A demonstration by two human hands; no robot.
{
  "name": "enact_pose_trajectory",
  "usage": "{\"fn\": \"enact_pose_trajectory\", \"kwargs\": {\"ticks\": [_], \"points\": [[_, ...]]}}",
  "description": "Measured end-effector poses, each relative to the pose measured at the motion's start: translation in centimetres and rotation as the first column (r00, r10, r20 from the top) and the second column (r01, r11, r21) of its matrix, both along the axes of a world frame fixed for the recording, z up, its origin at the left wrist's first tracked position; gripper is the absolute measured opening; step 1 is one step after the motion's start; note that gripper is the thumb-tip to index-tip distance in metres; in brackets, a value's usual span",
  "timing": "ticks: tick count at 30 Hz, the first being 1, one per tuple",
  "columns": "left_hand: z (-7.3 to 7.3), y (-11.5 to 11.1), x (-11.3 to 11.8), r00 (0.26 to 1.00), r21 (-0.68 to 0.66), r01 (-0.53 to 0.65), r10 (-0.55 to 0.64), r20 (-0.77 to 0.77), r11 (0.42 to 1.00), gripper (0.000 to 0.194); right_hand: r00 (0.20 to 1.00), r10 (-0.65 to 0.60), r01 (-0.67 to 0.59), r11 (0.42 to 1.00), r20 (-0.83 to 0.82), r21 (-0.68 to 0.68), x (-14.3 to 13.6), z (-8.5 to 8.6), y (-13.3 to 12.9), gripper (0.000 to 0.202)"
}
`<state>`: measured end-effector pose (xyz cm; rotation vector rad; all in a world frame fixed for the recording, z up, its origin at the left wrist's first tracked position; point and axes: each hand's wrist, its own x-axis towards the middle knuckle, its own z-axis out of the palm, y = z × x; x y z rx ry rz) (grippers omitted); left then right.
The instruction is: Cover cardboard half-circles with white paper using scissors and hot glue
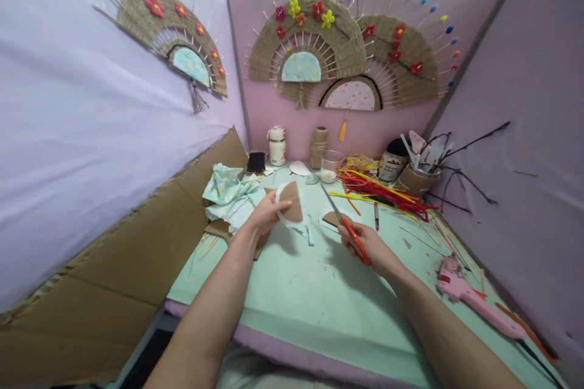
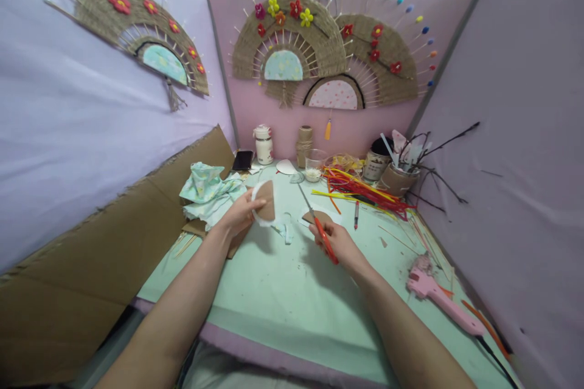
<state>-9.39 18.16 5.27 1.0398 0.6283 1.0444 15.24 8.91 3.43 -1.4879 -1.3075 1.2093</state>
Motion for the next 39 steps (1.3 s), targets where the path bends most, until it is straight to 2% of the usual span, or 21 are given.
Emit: {"fn": "enact_pose_trajectory", "kwargs": {"ticks": [2,5,8,11,12,14,17,19,22,26,30,35,39], "points": [[-0.2,-0.7,0.1,0.965,0.002,0.219,-0.217,-0.147,0.976,0.055,0.998,-0.007,0.007,1.0,-0.061,0.005,0.0,0.0,0.1,0.049],[-0.5,-1.5,0.5,0.822,-0.005,0.459,-0.428,-0.376,0.888,0.05,0.993,0.025,-0.022,0.999,-0.118,0.025,-0.2,0.0,0.0,0.051],[-0.6,-1.8,1.1,0.693,0.008,0.57,-0.475,-0.542,0.822,0.041,0.994,0.087,-0.085,0.996,-0.073,0.04,-0.6,0.2,-0.3,0.045],[-0.7,-1.9,1.7,0.619,0.013,0.61,-0.467,-0.631,0.792,0.035,0.987,0.156,-0.155,0.987,-0.029,0.037,-1.3,0.4,-0.7,0.045],[-0.7,-1.9,1.8,0.627,0.016,0.596,-0.453,-0.633,0.803,0.035,0.987,0.158,-0.157,0.987,-0.035,0.032,-1.5,0.4,-0.7,0.046],[-0.7,-1.8,1.9,0.722,0.012,0.501,-0.41,-0.558,0.865,0.035,0.993,0.101,-0.099,0.994,-0.062,0.038,-1.8,0.3,-0.8,0.047],[-0.8,-1.5,2.0,0.912,-0.075,0.303,-0.312,-0.268,0.95,0.036,0.986,-0.071,0.084,0.993,-0.149,0.081,-1.7,-0.3,-0.4,0.045],[-1.0,-1.4,2.3,0.957,-0.145,0.261,-0.275,-0.089,0.954,0.037,0.95,-0.155,0.19,0.975,-0.27,0.111,-1.5,-0.6,0.1,0.045],[-1.5,-1.6,3.3,0.964,-0.172,0.263,-0.266,0.007,0.949,0.034,0.897,-0.19,0.266,0.953,-0.399,0.145,-1.2,-1.1,0.6,0.047],[-2.2,-2.6,5.4,0.972,-0.197,0.228,-0.236,-0.015,0.953,0.033,0.906,-0.205,0.281,0.945,-0.37,0.167,-1.3,-1.6,0.8,0.048],[-2.5,-3.2,6.3,0.985,-0.217,0.159,-0.171,-0.034,0.963,0.033,0.951,-0.169,0.22,0.959,-0.259,0.179,-1.6,-1.3,0.4,0.045],[-2.0,-2.7,5.5,0.999,-0.213,0.041,-0.043,-0.007,0.976,0.03,0.973,-0.129,0.158,0.977,-0.192,0.146,-2.1,-0.2,-0.3,0.037],[-1.4,-1.7,4.8,0.989,-0.225,-0.135,0.147,0.036,0.965,0.025,0.989,-0.015,0.032,0.993,-0.148,0.114,-2.0,-0.2,-0.6,0.037]]}}
